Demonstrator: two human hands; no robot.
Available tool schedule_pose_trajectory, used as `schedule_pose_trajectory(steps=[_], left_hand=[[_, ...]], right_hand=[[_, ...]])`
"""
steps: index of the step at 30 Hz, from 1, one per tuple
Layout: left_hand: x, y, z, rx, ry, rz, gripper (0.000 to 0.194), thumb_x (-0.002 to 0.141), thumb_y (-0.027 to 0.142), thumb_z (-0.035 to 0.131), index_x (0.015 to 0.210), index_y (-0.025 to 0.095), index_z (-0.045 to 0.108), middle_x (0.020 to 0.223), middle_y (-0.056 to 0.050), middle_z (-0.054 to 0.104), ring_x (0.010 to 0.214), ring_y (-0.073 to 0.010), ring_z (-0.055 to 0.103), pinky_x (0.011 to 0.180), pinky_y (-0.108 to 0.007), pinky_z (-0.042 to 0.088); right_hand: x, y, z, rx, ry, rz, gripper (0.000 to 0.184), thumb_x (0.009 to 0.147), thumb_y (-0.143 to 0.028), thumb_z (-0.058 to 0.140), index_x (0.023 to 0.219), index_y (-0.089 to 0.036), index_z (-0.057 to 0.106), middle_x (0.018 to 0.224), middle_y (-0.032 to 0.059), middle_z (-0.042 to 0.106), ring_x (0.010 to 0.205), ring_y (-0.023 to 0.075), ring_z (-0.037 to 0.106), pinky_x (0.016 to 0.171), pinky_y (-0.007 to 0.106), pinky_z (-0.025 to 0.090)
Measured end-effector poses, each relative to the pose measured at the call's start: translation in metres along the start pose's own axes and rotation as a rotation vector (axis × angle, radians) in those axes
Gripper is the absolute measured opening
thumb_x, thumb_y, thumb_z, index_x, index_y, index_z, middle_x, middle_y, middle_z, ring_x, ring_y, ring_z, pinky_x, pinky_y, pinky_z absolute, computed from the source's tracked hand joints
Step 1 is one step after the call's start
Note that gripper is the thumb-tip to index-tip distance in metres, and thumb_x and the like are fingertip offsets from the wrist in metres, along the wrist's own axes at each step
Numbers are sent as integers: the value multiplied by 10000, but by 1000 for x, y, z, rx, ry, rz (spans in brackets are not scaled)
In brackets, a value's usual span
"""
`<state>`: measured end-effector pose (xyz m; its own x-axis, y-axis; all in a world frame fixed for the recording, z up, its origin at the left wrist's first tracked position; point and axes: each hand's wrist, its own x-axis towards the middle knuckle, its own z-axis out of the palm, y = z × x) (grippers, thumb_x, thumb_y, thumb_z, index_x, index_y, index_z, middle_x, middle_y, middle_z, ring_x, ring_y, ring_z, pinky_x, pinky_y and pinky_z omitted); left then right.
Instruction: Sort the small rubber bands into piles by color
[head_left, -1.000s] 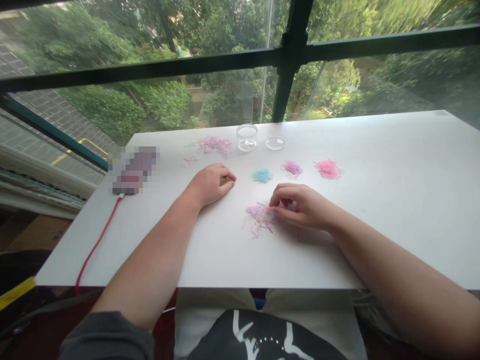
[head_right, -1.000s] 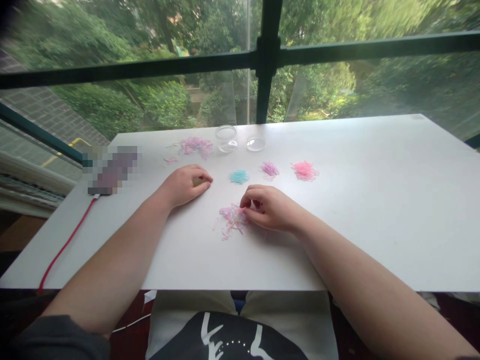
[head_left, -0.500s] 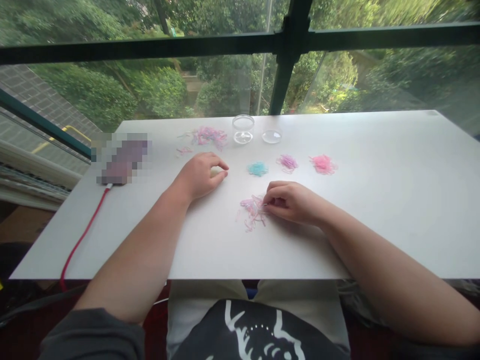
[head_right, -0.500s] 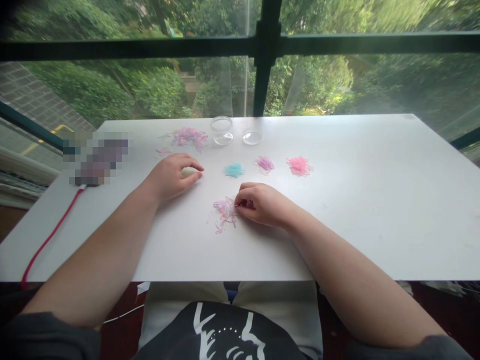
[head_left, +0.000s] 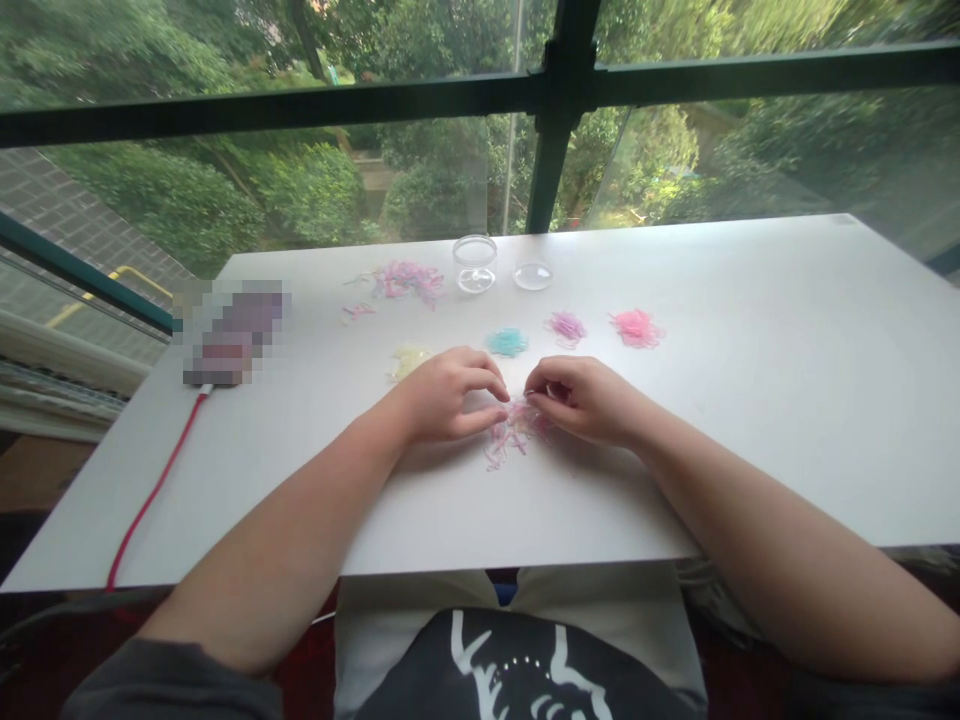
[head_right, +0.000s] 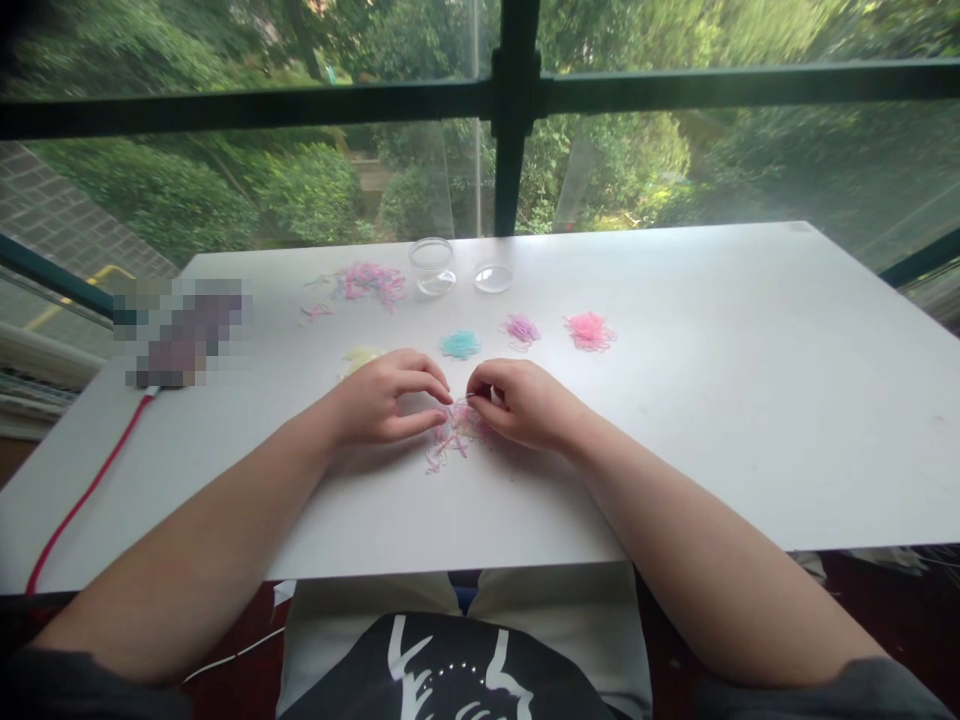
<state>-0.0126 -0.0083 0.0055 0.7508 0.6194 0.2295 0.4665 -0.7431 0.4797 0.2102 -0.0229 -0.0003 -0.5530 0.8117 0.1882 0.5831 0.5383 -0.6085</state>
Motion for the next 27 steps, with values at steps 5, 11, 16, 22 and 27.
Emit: schedule_pose_trajectory(steps=[5,11,16,22,27], left_hand=[[1,2,1,-5,-30,5,179,795,332,607,886,204,694,982,-60,652,919,-192,574,890,-334,436],[0,-2,1,-12,-47,-39,151,783,281,608,879,208,699,955,-47,653,892,-177,587,845,-306,457],[0,-3,2,-42,-67,-74,154,789,256,586,878,215,705,938,-36,654,835,-153,601,783,-268,470],[0,-3,3,-71,-81,-82,147,789,256,582,854,208,705,899,-35,656,774,-137,602,737,-255,470],[0,-3,3,-80,-84,-91,152,790,264,579,850,204,705,893,-40,657,767,-139,602,738,-257,469]], right_hand=[[-1,3,-3,-45,36,40,145,730,-135,549,868,-170,580,680,-11,542,561,89,441,552,222,345],[-4,-1,-8,-13,-130,-119,43,742,-186,588,779,-169,599,723,9,550,622,101,474,589,225,373],[-4,-5,-3,-36,-177,-121,195,713,-215,645,904,-172,642,758,17,574,641,108,494,589,222,379],[-4,-3,1,-28,-188,-157,181,761,-186,613,923,-206,689,799,27,588,678,113,538,630,228,408],[-3,-3,4,-32,-163,-147,170,767,-138,592,865,-212,709,781,20,607,645,104,536,611,219,409]])
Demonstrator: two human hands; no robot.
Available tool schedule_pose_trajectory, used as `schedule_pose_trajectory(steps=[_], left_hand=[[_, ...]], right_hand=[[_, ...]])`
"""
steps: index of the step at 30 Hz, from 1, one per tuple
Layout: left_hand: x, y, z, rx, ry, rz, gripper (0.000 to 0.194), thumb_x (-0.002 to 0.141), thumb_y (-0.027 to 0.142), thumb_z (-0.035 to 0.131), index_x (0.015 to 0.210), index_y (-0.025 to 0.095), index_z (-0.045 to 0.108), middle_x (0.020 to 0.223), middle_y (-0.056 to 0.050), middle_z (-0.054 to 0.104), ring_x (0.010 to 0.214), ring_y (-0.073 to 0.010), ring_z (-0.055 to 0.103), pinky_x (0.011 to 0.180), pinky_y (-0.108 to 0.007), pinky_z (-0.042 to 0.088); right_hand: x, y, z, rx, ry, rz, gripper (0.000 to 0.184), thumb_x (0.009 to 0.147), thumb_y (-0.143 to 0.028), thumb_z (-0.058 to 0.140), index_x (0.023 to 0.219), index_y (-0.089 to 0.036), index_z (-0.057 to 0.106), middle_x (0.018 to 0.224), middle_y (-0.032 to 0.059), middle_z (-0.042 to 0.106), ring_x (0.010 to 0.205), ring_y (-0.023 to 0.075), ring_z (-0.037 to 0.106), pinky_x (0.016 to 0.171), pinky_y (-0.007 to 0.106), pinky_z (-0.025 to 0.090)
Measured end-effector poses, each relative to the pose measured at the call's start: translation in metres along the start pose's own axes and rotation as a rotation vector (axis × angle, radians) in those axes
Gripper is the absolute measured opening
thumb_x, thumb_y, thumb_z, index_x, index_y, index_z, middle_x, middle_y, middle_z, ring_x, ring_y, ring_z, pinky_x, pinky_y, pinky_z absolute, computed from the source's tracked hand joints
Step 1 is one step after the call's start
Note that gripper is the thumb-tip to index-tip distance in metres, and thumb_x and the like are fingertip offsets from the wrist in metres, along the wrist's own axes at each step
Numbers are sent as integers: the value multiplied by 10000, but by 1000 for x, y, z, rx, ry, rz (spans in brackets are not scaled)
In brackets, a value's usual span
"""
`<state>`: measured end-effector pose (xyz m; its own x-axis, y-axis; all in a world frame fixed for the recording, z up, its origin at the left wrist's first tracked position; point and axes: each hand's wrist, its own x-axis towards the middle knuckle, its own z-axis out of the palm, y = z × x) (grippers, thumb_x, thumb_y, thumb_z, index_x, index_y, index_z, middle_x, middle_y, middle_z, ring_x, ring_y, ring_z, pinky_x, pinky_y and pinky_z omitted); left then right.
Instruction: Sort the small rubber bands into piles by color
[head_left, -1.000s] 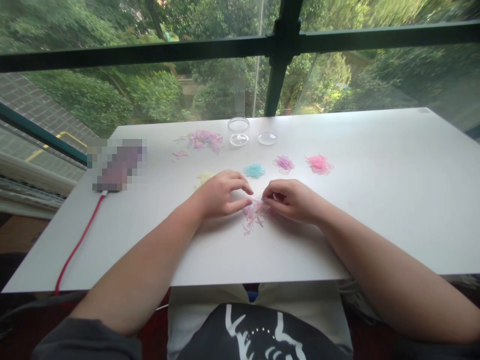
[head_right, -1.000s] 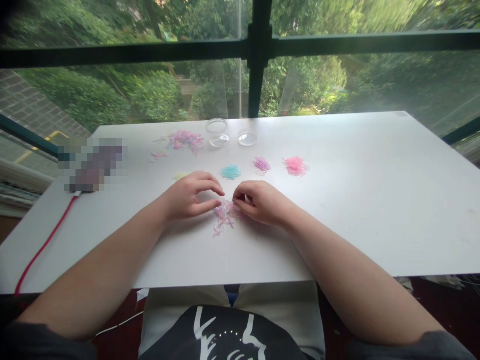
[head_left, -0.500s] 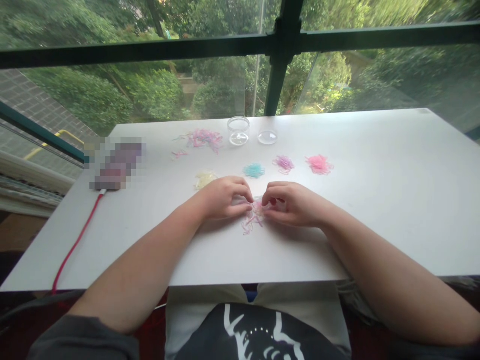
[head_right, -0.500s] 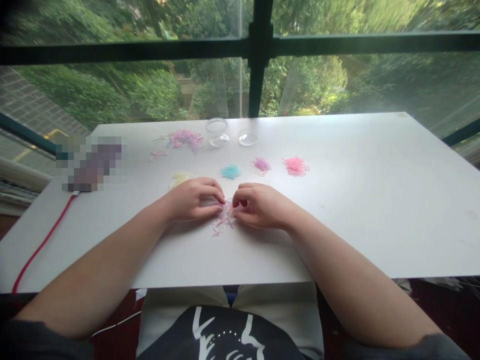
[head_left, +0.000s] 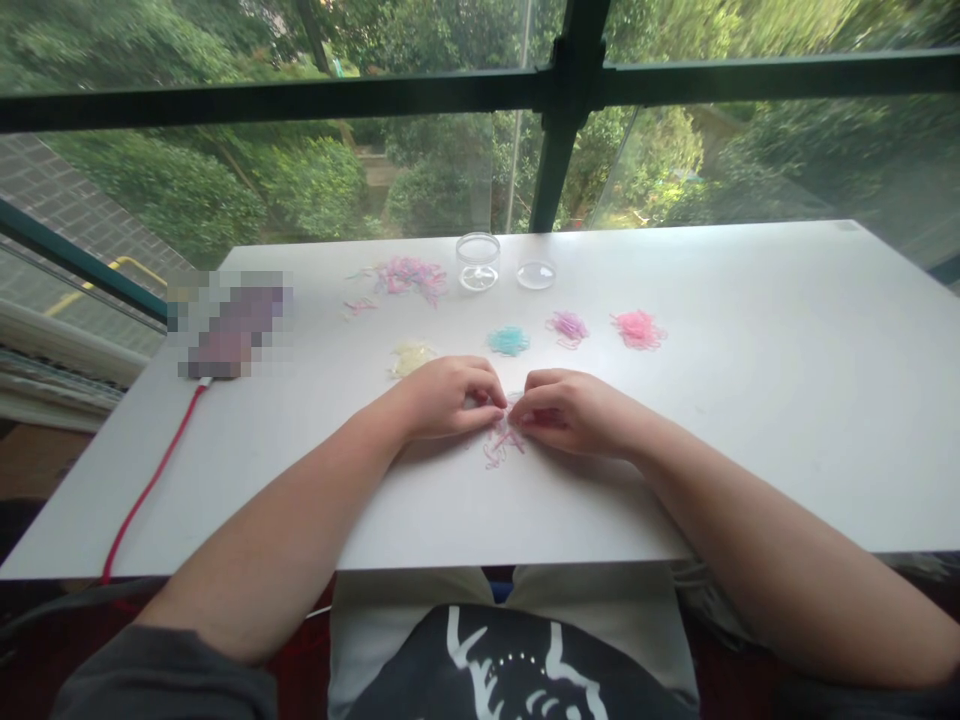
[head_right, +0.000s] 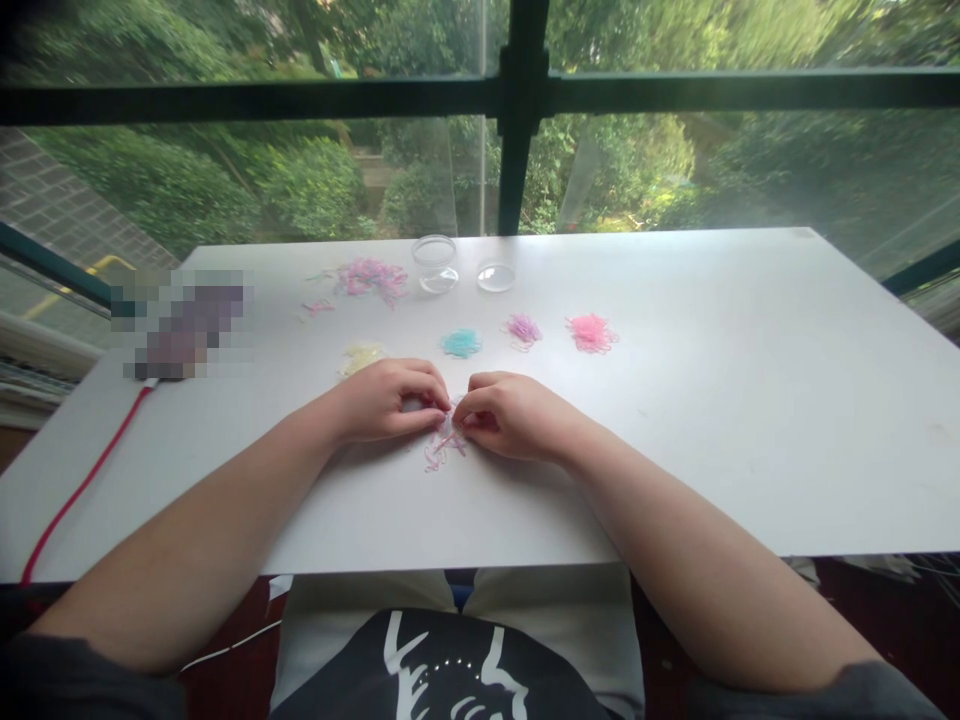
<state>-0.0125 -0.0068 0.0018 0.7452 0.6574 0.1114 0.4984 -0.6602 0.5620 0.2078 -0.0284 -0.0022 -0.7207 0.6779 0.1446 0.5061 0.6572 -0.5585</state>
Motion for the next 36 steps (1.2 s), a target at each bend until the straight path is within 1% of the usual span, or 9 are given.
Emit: schedule_pose_trajectory(steps=[7,10,14,17,23,26,31,34,36], left_hand=[[0,0,0,6,-2,8,144,791,251,577,847,206,702,892,-31,655,767,-132,601,735,-249,466],[0,-1,1,3,-3,4,149,789,257,576,848,206,704,888,-36,656,760,-135,602,734,-251,469],[0,0,1,6,0,0,158,802,258,560,844,204,703,889,-40,659,776,-142,604,746,-253,470],[1,0,0,14,-1,23,189,839,264,521,842,193,695,893,-43,659,797,-144,603,758,-252,467],[2,2,-2,0,24,66,280,910,223,394,911,176,669,931,-50,667,891,-154,601,819,-252,450],[1,3,-2,-14,40,80,256,903,250,424,897,171,668,892,-45,679,849,-148,608,787,-250,456],[0,5,1,-46,109,105,174,819,306,577,849,166,677,804,-20,702,705,-117,630,682,-229,469],[0,6,2,-56,151,98,153,809,291,591,820,174,689,759,-3,708,656,-96,634,629,-204,465],[0,6,2,-49,155,101,156,816,282,582,808,179,699,739,2,711,635,-91,632,610,-195,462]], right_hand=[[2,2,3,15,35,-11,168,750,-106,586,813,-198,712,773,24,607,674,112,544,639,223,416],[2,2,1,62,38,-3,136,755,-120,587,809,-185,694,759,19,584,647,100,524,613,216,407],[2,0,-2,102,79,-10,94,779,-152,581,796,-174,670,739,18,558,642,101,510,605,221,403],[2,0,-3,127,105,-22,98,788,-157,572,805,-178,666,763,30,566,678,117,527,638,239,421],[2,1,-2,190,182,-36,99,804,-160,572,825,-184,665,784,35,553,719,130,537,677,266,436],[2,1,-1,212,209,-21,95,807,-165,579,830,-190,668,788,31,541,733,134,536,691,277,437],[3,-1,-2,248,248,23,82,815,-199,592,812,-181,672,784,32,537,730,134,530,685,278,439],[4,-1,-2,253,257,33,83,816,-201,595,795,-172,670,789,37,542,744,138,537,699,280,442],[4,0,-1,256,251,28,85,818,-200,592,787,-171,666,790,39,550,743,139,539,698,281,445]])
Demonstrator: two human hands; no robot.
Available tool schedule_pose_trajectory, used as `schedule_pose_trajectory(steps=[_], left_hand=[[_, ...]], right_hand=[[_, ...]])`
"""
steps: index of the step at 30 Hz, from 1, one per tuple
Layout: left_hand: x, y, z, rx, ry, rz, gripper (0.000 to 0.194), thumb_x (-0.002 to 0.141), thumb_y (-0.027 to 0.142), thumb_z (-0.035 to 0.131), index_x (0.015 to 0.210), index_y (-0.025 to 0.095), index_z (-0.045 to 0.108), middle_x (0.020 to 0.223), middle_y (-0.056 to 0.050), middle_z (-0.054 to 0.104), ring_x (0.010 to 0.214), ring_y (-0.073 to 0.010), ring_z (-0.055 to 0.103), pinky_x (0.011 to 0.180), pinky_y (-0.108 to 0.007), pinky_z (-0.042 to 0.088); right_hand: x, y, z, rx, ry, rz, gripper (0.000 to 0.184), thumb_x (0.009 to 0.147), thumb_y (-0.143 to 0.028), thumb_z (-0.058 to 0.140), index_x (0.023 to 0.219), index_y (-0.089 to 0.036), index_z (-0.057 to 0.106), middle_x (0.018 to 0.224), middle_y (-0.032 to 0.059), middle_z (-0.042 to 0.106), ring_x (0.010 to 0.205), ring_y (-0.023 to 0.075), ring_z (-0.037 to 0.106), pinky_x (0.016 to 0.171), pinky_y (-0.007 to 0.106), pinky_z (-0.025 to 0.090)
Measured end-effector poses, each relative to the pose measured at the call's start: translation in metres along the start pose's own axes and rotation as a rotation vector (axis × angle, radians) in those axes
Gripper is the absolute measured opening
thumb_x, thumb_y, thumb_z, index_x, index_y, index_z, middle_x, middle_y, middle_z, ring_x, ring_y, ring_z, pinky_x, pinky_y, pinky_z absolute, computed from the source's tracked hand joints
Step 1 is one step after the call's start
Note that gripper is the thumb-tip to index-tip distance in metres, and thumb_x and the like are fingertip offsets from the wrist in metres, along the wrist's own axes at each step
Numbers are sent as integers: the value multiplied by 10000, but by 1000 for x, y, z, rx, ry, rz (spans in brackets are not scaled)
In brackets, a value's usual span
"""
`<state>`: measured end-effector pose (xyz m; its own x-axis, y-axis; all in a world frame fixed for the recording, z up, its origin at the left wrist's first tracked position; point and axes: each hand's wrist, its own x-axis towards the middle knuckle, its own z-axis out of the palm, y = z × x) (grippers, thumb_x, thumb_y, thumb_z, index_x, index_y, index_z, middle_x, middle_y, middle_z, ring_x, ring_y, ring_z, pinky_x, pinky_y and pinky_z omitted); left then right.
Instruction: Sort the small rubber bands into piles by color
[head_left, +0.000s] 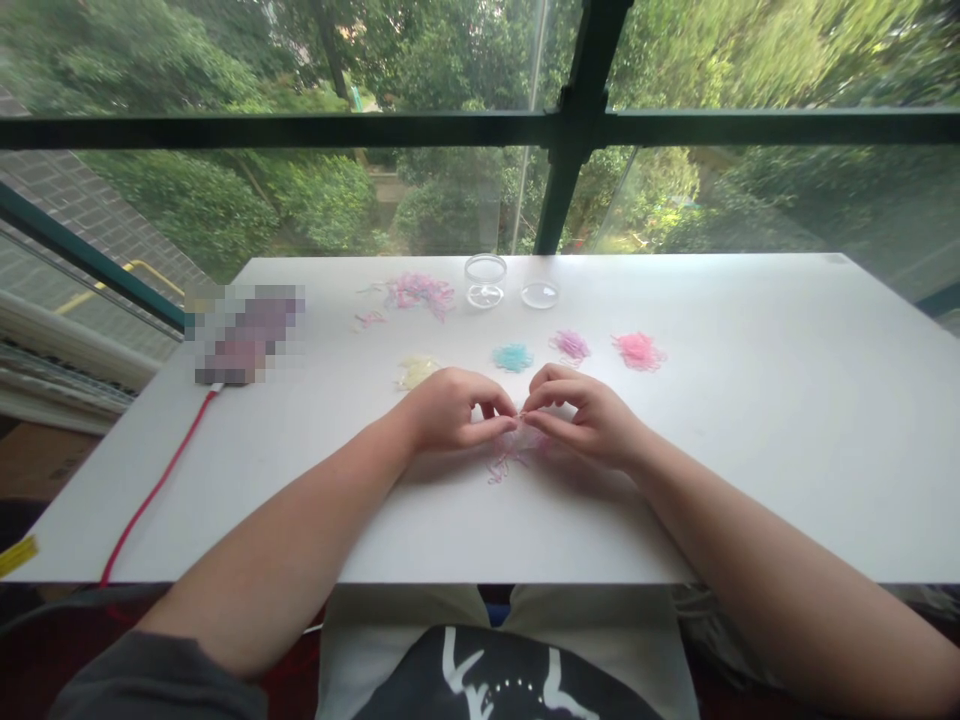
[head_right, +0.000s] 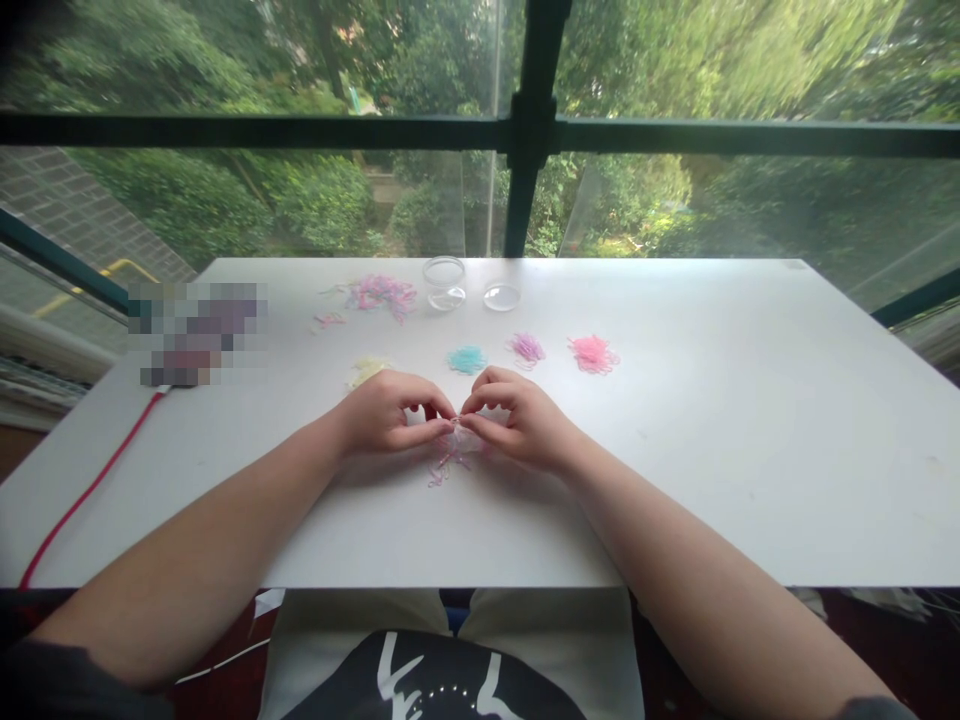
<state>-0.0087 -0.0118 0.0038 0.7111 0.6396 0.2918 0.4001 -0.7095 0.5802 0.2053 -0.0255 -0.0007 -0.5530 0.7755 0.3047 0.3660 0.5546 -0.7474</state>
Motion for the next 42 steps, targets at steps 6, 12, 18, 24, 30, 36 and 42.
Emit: schedule_pose_trajectory(steps=[6,12,18,24,30,36,42], left_hand=[[-1,0,1,10,35,4,173,802,298,593,792,173,713,690,-4,705,587,-93,627,560,-186,454],[-1,0,1,-15,-3,-16,185,772,340,638,815,176,711,714,-1,714,627,-101,658,591,-184,461],[1,1,3,-35,-4,-9,202,775,355,640,806,170,716,708,-7,711,617,-98,648,587,-183,451],[2,1,7,-60,38,-40,164,801,261,594,768,164,722,681,-6,705,572,-78,595,538,-172,422],[2,2,6,-93,67,-31,141,788,216,590,740,152,707,669,-1,691,559,-69,558,521,-165,408],[3,1,6,-114,94,-30,140,795,223,586,744,154,698,685,-3,692,567,-70,548,546,-169,423],[3,1,6,-120,91,-38,128,793,215,595,739,154,694,673,5,684,557,-63,532,561,-170,421]], right_hand=[[0,2,2,10,-6,-5,78,817,-196,592,782,-176,659,779,40,561,723,140,543,676,281,447],[0,2,2,21,3,-20,66,813,-179,591,775,-173,646,771,35,562,707,131,538,657,272,444],[0,1,5,35,10,-29,59,810,-196,597,766,-169,625,764,31,569,680,123,532,635,267,434],[0,1,5,38,29,-14,83,813,-200,594,736,-170,597,712,17,540,653,120,502,616,266,413],[0,1,3,40,31,-16,101,827,-226,584,744,-170,592,713,17,534,655,122,493,617,269,403],[0,0,1,35,37,-21,112,842,-173,523,746,-171,581,708,18,534,651,124,485,624,274,396],[-2,0,-1,38,-10,-40,51,821,-220,573,843,-174,579,753,26,557,698,135,505,663,281,426]])
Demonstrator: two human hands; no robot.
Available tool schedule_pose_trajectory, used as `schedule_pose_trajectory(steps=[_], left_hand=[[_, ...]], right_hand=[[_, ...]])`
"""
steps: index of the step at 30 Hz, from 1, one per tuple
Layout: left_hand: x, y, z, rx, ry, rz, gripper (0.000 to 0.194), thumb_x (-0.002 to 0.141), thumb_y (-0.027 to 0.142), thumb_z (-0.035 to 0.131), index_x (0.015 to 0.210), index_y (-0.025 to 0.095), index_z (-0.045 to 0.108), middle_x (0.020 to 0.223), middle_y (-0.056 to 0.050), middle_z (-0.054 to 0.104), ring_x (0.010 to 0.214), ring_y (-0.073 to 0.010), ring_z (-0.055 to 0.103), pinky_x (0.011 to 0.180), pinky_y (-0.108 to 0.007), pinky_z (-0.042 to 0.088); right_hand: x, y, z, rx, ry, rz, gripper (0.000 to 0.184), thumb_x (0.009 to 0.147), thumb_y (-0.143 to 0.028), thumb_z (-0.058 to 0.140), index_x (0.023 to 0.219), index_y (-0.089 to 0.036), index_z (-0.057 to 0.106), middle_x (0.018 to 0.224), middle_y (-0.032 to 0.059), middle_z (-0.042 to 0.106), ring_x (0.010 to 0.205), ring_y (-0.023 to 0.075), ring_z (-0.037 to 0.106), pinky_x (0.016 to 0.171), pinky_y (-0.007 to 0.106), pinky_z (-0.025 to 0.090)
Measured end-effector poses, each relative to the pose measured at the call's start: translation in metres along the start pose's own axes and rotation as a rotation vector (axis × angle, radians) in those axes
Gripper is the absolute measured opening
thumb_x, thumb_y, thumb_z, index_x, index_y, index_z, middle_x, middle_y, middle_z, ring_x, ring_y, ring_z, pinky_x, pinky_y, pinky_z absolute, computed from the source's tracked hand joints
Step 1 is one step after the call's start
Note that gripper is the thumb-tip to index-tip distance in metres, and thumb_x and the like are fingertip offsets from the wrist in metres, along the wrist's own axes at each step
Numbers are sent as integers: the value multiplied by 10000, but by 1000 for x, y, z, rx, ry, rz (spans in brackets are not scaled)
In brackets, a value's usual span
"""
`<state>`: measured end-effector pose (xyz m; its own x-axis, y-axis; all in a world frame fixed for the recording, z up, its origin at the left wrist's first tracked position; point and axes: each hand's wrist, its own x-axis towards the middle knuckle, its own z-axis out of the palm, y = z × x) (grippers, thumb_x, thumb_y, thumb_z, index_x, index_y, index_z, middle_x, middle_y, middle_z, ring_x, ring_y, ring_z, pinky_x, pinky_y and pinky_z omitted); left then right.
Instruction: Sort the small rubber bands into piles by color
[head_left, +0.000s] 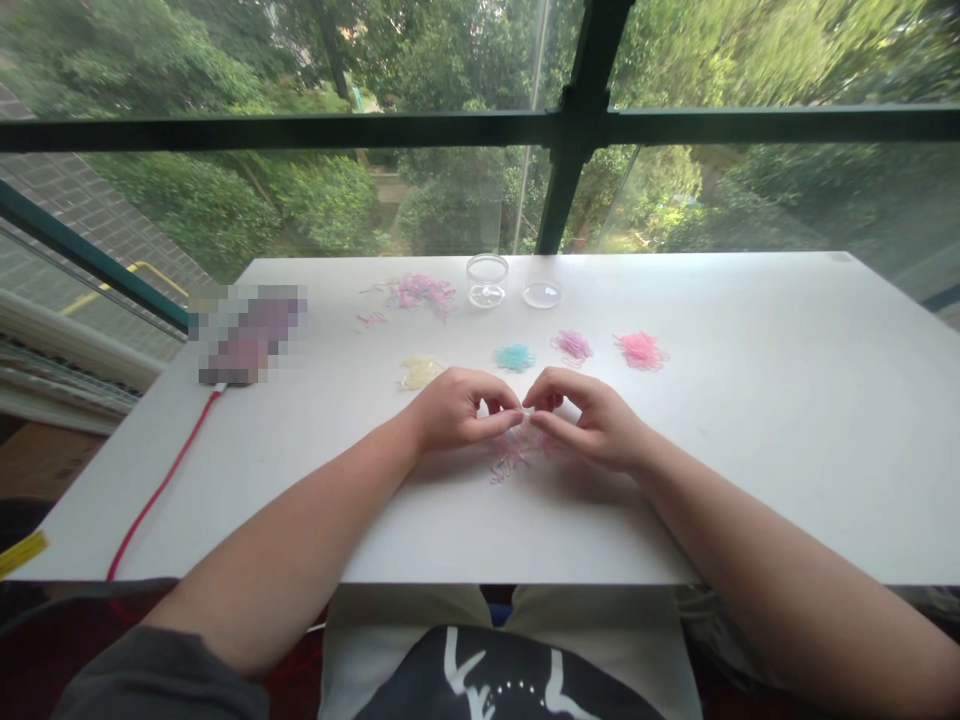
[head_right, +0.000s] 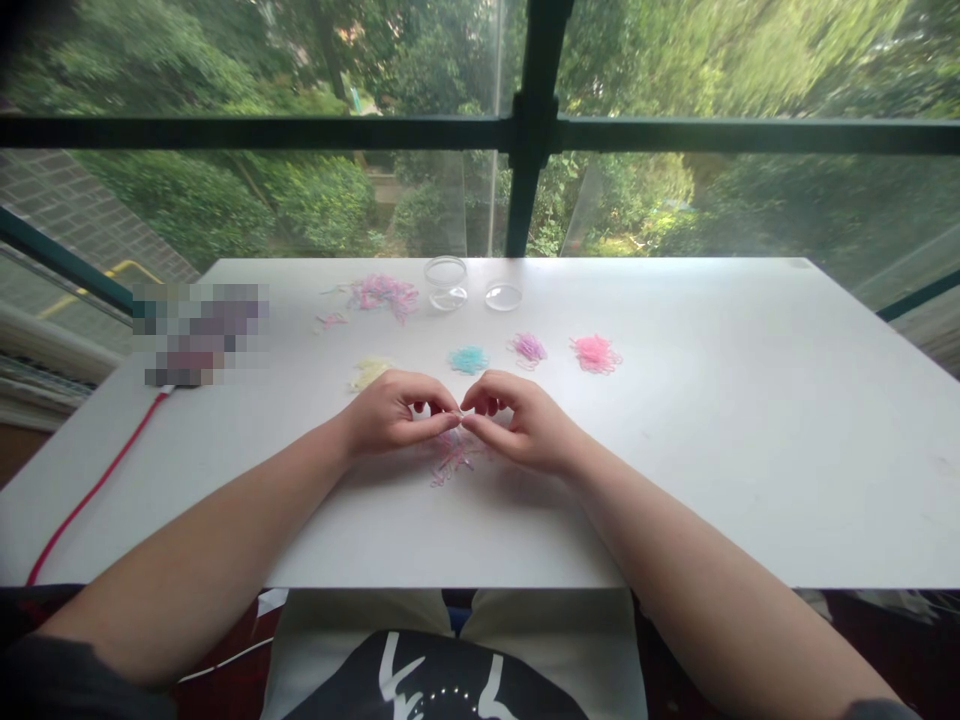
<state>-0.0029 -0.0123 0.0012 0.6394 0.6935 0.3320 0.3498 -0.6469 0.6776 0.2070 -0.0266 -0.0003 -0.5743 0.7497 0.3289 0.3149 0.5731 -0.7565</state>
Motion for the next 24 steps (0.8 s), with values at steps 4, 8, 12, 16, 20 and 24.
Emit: schedule_pose_trajectory(steps=[4,8,12,16,20,24], left_hand=[[0,0,0,-2,-5,-17,127,791,220,598,745,151,694,668,1,682,557,-68,534,565,-179,420],[0,0,0,-12,-25,-29,144,798,240,590,754,153,697,678,-6,686,566,-72,539,556,-181,416],[0,1,0,-23,-59,-35,152,808,244,581,772,153,697,688,-4,691,577,-71,546,548,-174,412],[-1,2,-1,-30,-71,-63,150,805,241,580,786,147,695,692,-8,694,580,-73,553,557,-173,422],[-1,2,0,-24,-74,-74,171,807,265,582,766,136,687,664,-8,685,559,-68,542,545,-169,413],[-1,0,0,-27,-83,-81,183,814,272,573,768,135,685,657,-7,681,559,-68,545,542,-170,408]], right_hand=[[0,0,1,3,-17,-26,89,796,-242,610,807,-176,551,739,19,551,681,131,503,643,272,428],[0,0,2,-13,-4,-4,97,832,-190,536,736,-180,530,698,9,543,643,120,494,610,259,414],[0,0,1,-20,-9,7,86,817,-151,526,737,-183,520,694,6,539,650,121,485,620,261,413],[0,-1,2,-14,-4,16,72,813,-163,539,745,-183,522,695,7,545,650,121,490,618,260,419],[0,-1,4,14,10,33,65,808,-224,589,794,-172,552,717,19,563,658,126,519,618,262,435],[1,0,6,15,17,12,45,816,-188,567,773,-175,563,711,16,563,652,120,519,614,256,431]])
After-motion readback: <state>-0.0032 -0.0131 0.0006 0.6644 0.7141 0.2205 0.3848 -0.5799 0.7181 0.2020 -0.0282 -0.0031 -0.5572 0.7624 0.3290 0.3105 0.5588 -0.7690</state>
